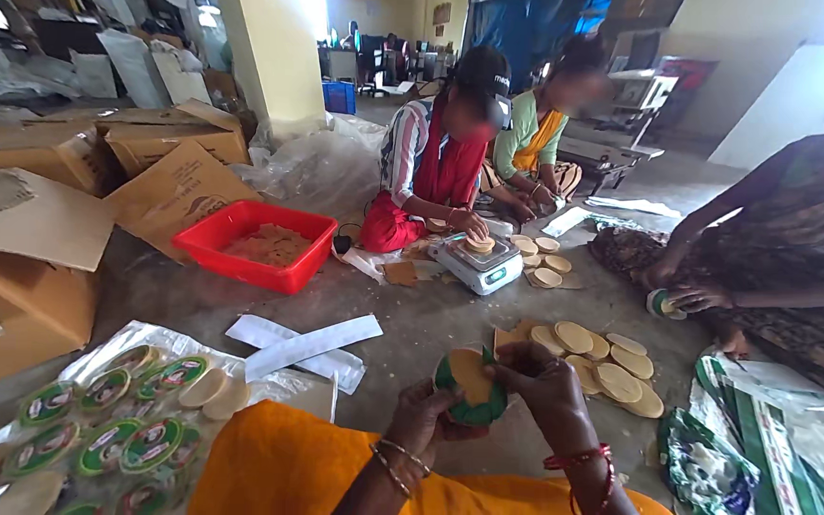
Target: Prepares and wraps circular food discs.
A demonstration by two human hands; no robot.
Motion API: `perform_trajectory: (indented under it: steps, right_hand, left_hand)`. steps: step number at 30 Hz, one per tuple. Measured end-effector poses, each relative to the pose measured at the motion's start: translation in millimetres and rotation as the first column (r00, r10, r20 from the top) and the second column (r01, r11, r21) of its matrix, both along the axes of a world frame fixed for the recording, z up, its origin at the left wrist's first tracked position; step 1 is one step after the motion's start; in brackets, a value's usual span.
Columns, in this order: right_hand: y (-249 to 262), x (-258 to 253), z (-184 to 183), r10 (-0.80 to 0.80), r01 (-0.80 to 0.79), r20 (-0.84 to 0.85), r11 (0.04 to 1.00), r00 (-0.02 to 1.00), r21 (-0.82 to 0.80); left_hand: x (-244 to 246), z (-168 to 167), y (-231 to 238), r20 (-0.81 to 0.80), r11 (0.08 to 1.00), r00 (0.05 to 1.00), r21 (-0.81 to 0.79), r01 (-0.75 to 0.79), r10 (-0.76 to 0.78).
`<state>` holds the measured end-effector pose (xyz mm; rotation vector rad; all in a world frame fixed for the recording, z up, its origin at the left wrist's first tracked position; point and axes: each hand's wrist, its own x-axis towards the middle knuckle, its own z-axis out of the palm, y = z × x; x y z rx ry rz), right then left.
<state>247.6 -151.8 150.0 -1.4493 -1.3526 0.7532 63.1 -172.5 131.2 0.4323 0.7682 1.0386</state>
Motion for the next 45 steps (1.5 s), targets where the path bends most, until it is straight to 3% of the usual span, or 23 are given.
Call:
perform_trajectory:
  steps: [1,3,5,8,10,13,16,17,19,21,23,25,29,33,35,37,40,42,45]
  right_hand:
    - [-2,-2,1,0.013,-0.014,0.014,1.000,1.000,0.026]
    - [-12,-10,-1,-0.003,-0.036,0.209,0.982,0.978,0.183]
    - [-25,-17,-4,-0.070,-0.114,0.480,0.932,0.874,0.343]
    - [-45,-21,3,-0.078,-0.240,0.690,0.904,0.719,0.353]
    - [-49,-13,11,0.022,-0.263,0.657,0.926,0.754,0.272]
    - [-43,-2,22,0.255,-0.303,0.341,0.948,0.905,0.096]
    - [-38,-2,26,0.375,-0.382,0.132,0.923,0.918,0.035]
    - [-40,-6,25,0.382,-0.393,0.135,0.917,0.914,0.066]
    - [-48,-15,24,0.323,-0.392,0.315,0.902,0.892,0.184]
    - [-60,-20,24,0.237,-0.446,0.561,0.854,0.793,0.269]
    - [-71,-20,31,0.263,-0.527,0.681,0.823,0.684,0.212]
    - [-75,-16,37,0.342,-0.552,0.646,0.821,0.682,0.148]
    - [-70,-14,41,0.478,-0.531,0.381,0.846,0.792,0.043]
    - [-65,-22,36,0.650,-0.652,0.109,0.758,0.752,-0.026]
    - [-67,-27,30,0.643,-0.657,0.150,0.750,0.751,0.075]
    - [-71,-29,25,0.591,-0.674,0.352,0.712,0.726,0.196]
    - [-71,-24,28,0.460,-0.774,0.692,0.589,0.557,0.232]
    - [-71,-21,29,0.460,-0.817,0.739,0.536,0.493,0.212]
    - [-69,-20,27,0.509,-0.820,0.692,0.531,0.511,0.215]
  left_hand:
    - [-4,1,-1,0.002,1.000,1.000,0.002,0.024,-0.024]
    - [-11,2,-2,0.017,0.998,0.998,0.014,0.060,-0.061]
    - [-17,2,-6,0.025,0.995,0.995,0.018,0.096,-0.097]
    - [-29,2,-14,0.008,0.981,0.982,0.054,0.187,-0.187]
    - [-36,1,-20,-0.003,0.963,0.965,0.071,0.260,-0.261]
    - [-45,5,-29,-0.020,0.927,0.931,0.087,0.364,-0.364]
    - [-55,10,-34,-0.006,0.893,0.900,0.129,0.432,-0.435]
    - [-58,12,-35,0.002,0.885,0.894,0.143,0.443,-0.447]
    - [-65,14,-37,0.002,0.878,0.888,0.156,0.453,-0.459]
    - [-71,12,-38,-0.008,0.864,0.876,0.166,0.476,-0.482]
    - [-77,8,-37,-0.016,0.841,0.857,0.184,0.509,-0.515]
    - [-81,3,-38,-0.019,0.806,0.825,0.203,0.556,-0.564]
    - [-79,1,-37,-0.042,0.717,0.743,0.229,0.658,-0.669]
    - [-78,7,-41,-0.095,0.651,0.689,0.258,0.714,-0.718]
    - [-81,6,-40,-0.082,0.645,0.687,0.278,0.711,-0.722]
    - [-85,4,-41,-0.084,0.661,0.698,0.257,0.705,-0.711]
    - [-85,3,-41,-0.097,0.706,0.730,0.198,0.680,-0.676]
    - [-84,3,-43,-0.108,0.721,0.743,0.186,0.668,-0.661]
    - [-82,8,-43,-0.182,0.719,0.741,0.182,0.671,-0.646]
